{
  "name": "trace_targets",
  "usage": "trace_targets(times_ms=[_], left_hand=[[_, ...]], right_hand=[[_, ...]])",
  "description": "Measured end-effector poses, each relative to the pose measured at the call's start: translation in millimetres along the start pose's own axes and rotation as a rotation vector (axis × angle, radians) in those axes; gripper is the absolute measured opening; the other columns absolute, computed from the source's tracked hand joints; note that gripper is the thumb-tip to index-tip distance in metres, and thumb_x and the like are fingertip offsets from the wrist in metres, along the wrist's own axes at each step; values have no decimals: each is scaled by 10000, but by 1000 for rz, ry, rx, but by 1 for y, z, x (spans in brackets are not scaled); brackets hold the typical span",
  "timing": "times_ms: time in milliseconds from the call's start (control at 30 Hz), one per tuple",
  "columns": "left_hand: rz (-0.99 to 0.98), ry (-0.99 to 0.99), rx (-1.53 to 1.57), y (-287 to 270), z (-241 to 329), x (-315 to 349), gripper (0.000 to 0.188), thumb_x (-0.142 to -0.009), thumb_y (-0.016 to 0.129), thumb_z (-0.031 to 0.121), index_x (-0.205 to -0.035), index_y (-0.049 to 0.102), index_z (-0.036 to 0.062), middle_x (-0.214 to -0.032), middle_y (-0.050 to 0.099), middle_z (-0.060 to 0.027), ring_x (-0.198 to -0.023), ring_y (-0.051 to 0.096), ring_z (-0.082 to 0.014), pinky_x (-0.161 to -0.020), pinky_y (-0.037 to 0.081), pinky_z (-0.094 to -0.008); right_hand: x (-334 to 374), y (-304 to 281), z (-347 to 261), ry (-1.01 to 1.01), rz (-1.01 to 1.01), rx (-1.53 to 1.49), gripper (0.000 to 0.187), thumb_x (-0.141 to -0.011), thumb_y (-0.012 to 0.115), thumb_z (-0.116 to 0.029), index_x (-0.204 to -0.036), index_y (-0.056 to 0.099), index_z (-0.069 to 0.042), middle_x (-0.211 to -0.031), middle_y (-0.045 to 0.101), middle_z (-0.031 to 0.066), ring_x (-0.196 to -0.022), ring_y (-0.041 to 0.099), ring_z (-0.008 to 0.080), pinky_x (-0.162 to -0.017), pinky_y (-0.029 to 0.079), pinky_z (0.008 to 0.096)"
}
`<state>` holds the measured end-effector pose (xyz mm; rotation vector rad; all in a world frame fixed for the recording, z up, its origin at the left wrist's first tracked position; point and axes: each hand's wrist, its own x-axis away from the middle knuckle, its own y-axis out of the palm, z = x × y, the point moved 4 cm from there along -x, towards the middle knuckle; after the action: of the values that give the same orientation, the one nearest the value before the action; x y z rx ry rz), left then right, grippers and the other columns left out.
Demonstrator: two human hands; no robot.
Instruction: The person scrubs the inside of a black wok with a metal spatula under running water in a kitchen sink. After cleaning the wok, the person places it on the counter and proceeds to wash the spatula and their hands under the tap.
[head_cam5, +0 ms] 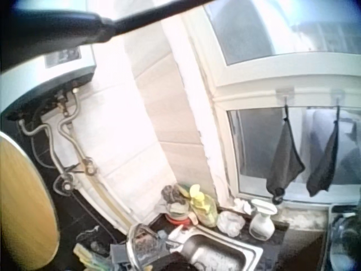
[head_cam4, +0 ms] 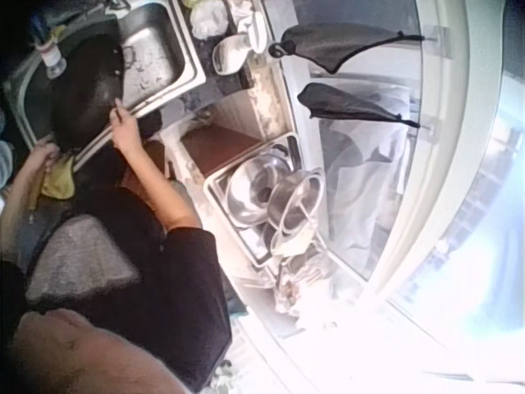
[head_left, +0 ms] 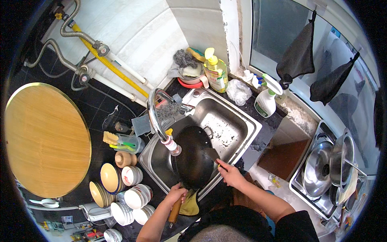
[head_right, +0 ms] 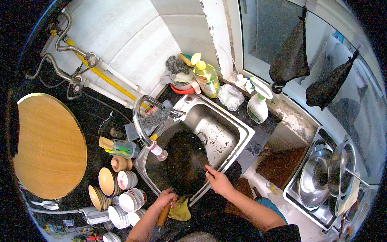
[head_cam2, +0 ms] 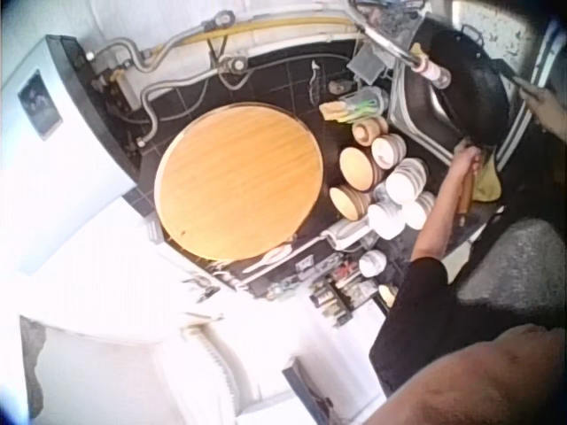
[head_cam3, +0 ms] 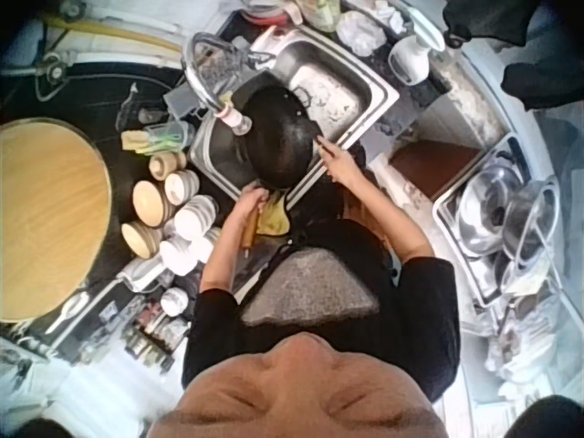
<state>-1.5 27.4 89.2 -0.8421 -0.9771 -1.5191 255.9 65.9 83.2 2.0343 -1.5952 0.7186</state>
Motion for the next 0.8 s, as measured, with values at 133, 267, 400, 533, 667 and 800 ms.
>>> trace_targets(times_ms=[133, 267, 400, 533, 667, 800], left_hand=[[18, 3, -137, 10, 8, 3, 828, -717, 495, 6, -1346, -44, 9, -571, 451, -46, -397, 426, -147, -382, 385, -298], [75, 15, -232, 18, 10, 3, 760, -703, 502, 21, -1336, 82, 9, -562, 457, -24, -411, 442, -119, -393, 396, -270], [120, 30, -309, 19, 10, 1, 751, -698, 513, 40, -1336, 119, -10, -553, 469, -15, -410, 454, -109, -395, 403, -253], [142, 35, -377, 26, 8, -1, 805, -714, 510, 27, -1338, 5, -37, -551, 476, -46, -398, 449, -132, -380, 396, -270], [191, 70, -474, 29, 3, -4, 782, -711, 518, 52, -1324, 51, -80, -560, 512, -65, -407, 468, -127, -387, 394, -254], [258, 78, -585, 35, 2, -2, 772, -721, 529, 66, -1320, 65, -86, -565, 524, -82, -418, 486, -135, -390, 396, -256]], right_hand=[[7, 23, -11, -186, -27, 152, 401, -880, 436, -279, -1272, 377, -225, -975, 568, 229, -876, 577, 334, -751, 445, 355], [11, 38, -17, -505, 32, 145, 407, -884, 423, -242, -1284, 348, -242, -894, 577, 220, -800, 559, 371, -674, 453, 394], [23, 39, -30, -474, 32, 256, 394, -882, 442, -183, -1272, 385, -203, -881, 572, 187, -785, 562, 312, -694, 439, 359], [28, 41, -42, -471, 47, 397, 396, -872, 448, -181, -1263, 392, -208, -785, 552, 186, -740, 558, 339, -647, 452, 384], [26, 40, -50, -493, 132, 512, 389, -864, 450, -184, -1249, 410, -214, -730, 538, 193, -659, 558, 346, -581, 455, 410], [9, 22, -63, -582, 257, 605, 371, -859, 434, -211, -1226, 430, -157, -659, 543, 205, -550, 554, 363, -506, 461, 448]])
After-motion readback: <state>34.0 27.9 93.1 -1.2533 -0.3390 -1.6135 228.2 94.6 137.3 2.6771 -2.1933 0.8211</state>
